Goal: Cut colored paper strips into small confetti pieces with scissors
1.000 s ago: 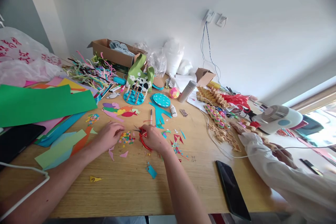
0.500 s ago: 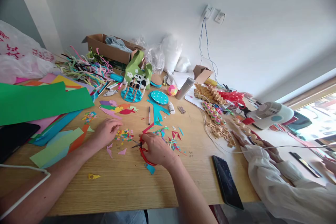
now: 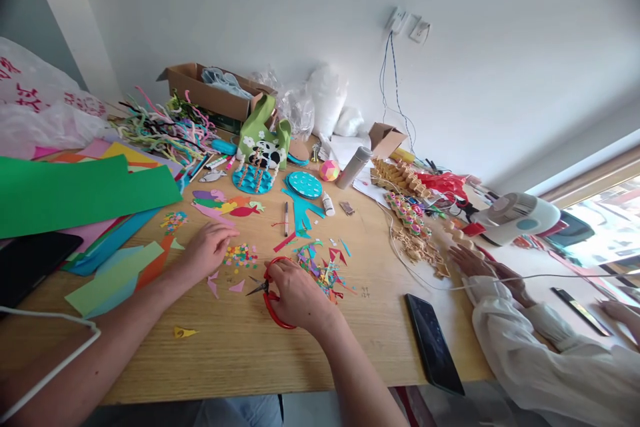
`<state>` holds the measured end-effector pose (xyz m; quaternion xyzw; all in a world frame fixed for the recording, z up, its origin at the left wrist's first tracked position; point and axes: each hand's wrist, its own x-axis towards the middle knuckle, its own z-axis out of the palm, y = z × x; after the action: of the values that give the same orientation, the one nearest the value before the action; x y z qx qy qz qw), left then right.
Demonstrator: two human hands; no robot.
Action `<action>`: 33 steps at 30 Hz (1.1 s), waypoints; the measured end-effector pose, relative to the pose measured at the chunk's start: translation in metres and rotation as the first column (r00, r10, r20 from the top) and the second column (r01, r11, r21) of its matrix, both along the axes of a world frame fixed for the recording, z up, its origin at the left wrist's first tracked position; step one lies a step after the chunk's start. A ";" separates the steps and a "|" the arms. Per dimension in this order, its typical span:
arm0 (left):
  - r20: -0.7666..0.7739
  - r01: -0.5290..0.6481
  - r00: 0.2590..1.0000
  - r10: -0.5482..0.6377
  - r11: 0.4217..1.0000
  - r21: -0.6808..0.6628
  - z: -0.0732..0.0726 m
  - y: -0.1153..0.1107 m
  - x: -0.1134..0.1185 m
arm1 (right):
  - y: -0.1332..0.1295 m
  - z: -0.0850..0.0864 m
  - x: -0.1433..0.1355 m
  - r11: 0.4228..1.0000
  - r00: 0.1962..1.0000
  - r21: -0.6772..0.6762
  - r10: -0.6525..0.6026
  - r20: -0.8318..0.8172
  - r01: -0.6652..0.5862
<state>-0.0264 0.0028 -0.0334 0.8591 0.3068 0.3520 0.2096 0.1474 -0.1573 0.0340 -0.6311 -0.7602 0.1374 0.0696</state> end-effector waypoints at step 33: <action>-0.055 0.092 0.994 -0.092 0.996 0.004 -0.008 -0.004 0.004 | 0.028 -0.028 -0.004 0.987 0.998 0.161 0.030 -0.062 -0.019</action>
<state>-0.0223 -0.0014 -0.0411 0.8823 0.2714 0.3193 0.2144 0.1435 -0.1289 0.0058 -0.6093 -0.7739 0.0969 0.1428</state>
